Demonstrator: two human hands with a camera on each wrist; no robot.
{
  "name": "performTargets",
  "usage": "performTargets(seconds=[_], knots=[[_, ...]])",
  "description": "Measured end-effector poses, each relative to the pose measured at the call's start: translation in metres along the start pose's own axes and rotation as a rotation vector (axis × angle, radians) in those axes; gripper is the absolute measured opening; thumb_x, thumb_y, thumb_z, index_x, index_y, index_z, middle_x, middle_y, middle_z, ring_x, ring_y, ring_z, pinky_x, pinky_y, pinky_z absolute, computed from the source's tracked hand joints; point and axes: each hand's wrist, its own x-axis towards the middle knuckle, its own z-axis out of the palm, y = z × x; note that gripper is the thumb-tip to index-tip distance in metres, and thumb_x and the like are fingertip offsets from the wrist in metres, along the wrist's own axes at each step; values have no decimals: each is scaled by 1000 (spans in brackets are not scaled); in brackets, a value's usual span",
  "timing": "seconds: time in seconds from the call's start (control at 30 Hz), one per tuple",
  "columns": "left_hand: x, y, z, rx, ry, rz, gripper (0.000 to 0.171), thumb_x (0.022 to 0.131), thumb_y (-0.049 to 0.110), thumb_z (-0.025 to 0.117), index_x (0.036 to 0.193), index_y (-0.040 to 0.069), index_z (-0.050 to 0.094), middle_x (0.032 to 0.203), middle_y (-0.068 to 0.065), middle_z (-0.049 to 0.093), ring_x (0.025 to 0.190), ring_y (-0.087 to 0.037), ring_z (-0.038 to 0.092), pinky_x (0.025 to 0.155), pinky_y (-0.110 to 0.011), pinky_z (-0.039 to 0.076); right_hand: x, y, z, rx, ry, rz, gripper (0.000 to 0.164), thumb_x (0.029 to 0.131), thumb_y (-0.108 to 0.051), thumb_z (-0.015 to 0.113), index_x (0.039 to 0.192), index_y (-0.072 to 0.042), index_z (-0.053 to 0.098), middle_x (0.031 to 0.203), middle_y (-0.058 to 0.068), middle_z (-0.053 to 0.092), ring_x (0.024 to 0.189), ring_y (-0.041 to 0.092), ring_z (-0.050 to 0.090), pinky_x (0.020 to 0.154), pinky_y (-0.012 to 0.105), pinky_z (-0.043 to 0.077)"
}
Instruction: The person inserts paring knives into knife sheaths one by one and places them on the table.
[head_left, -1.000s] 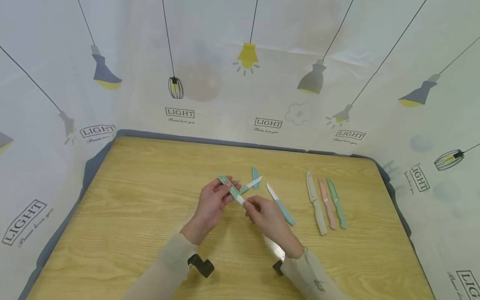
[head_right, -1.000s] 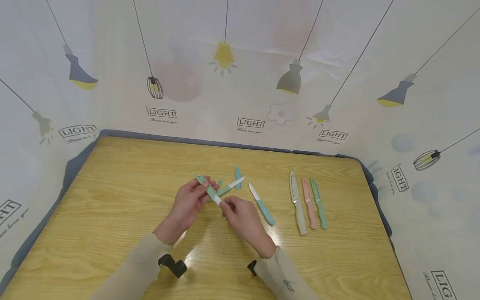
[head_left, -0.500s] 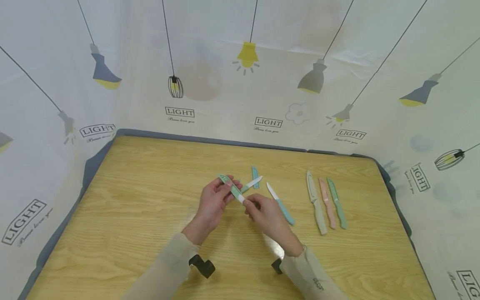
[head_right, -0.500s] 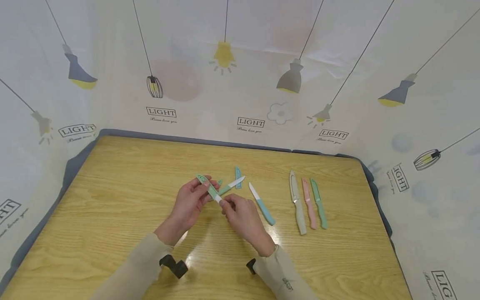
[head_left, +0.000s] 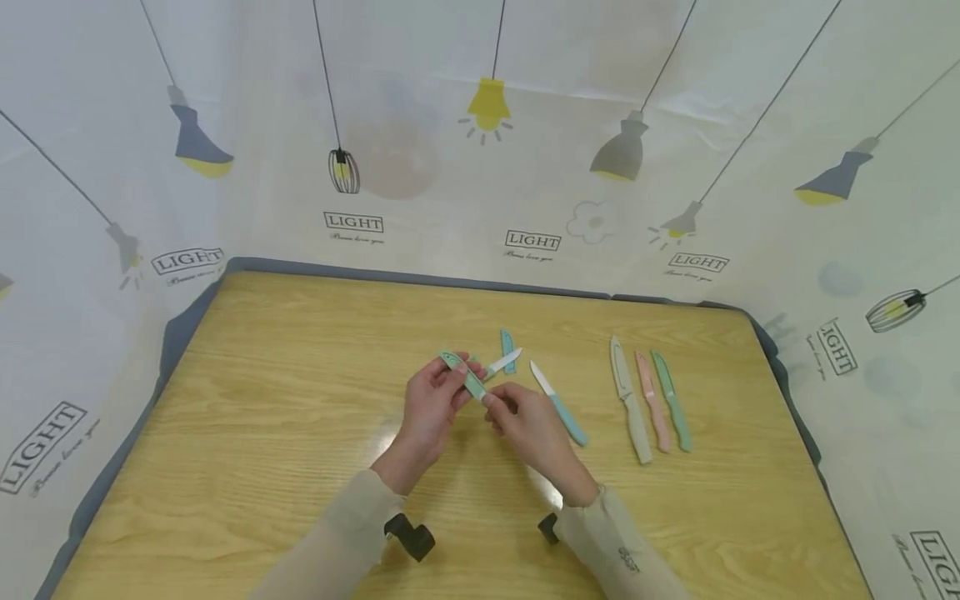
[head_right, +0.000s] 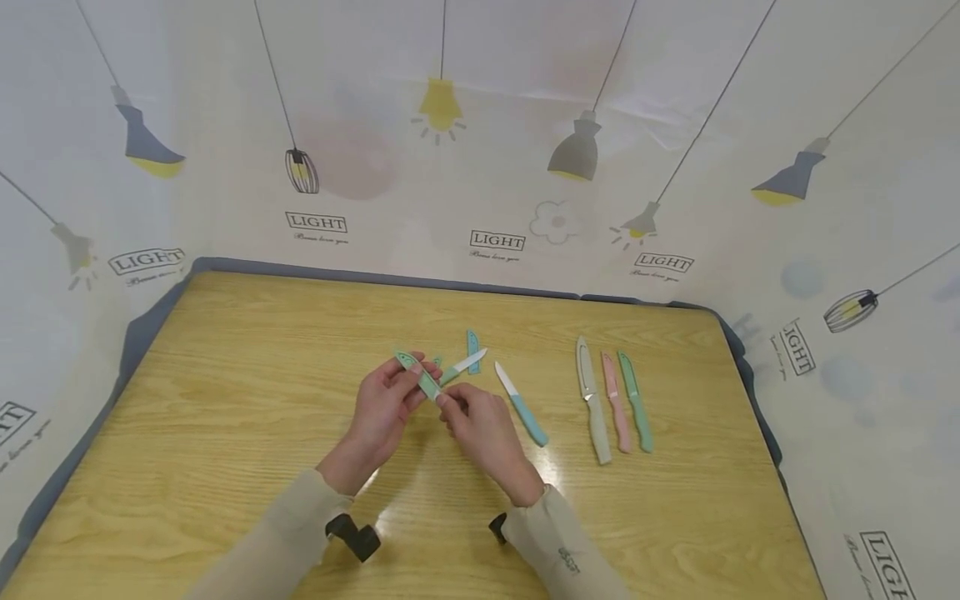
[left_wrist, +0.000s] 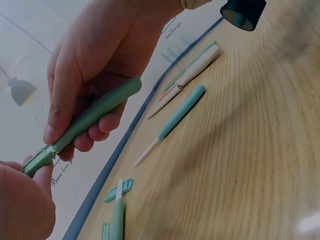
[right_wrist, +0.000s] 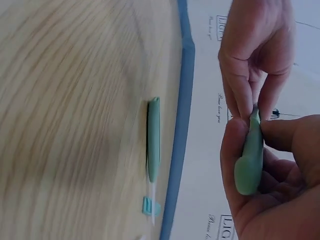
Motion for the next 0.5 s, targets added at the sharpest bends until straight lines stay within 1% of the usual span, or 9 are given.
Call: performTargets(seconds=[0.07, 0.17, 0.23, 0.3, 0.37, 0.43, 0.5], knots=[[0, -1, 2, -11, 25, 13, 32, 98, 4, 52, 128, -9, 50, 113, -21, 61, 112, -35, 59, 93, -33, 51, -1, 2, 0, -80, 24, -35, 27, 97, -28, 58, 102, -4, 69, 79, 1, 68, 63, 6, 58, 53, 22, 51], [0, -1, 4, -16, 63, 33, 32, 97, 2, 55, 126, -9, 52, 112, -21, 62, 111, -36, 60, 92, -32, 52, -3, 5, -1, -242, 70, -88, 24, 93, -29, 64, 102, -7, 68, 83, -3, 66, 69, 5, 59, 58, 22, 52], [0, -3, 6, -5, 69, 40, 32, 96, 2, 56, 125, -10, 53, 113, -24, 62, 110, -37, 60, 91, -32, 52, -5, 6, -1, -346, 99, -120, 22, 90, -28, 68, 99, -8, 69, 85, -2, 65, 70, 7, 58, 57, 22, 51], [0, -4, 8, 20, 55, 39, 33, 95, 3, 57, 125, -11, 53, 115, -27, 61, 111, -36, 60, 91, -33, 52, -8, 7, -3, -417, 121, -149, 20, 88, -27, 70, 95, -9, 69, 85, -1, 64, 70, 9, 56, 55, 23, 49], [-1, -6, 8, 66, 18, 33, 36, 95, 5, 58, 127, -11, 52, 119, -28, 60, 112, -34, 60, 92, -34, 52, -11, 9, -6, -463, 139, -163, 18, 87, -26, 71, 93, -9, 70, 84, 0, 63, 69, 9, 55, 55, 23, 48], [-2, -6, 8, 111, -16, 21, 41, 95, 9, 59, 131, -8, 50, 123, -27, 59, 113, -32, 59, 94, -35, 50, -14, 12, -12, -478, 151, -153, 16, 86, -25, 71, 92, -10, 71, 81, -2, 61, 67, 9, 53, 53, 23, 47], [-2, -5, 6, 168, -34, 15, 45, 95, 13, 60, 134, -6, 49, 126, -24, 58, 114, -30, 59, 96, -36, 50, -17, 17, -19, -485, 169, -129, 16, 85, -24, 71, 91, -10, 71, 80, -3, 60, 66, 8, 52, 52, 24, 47]])
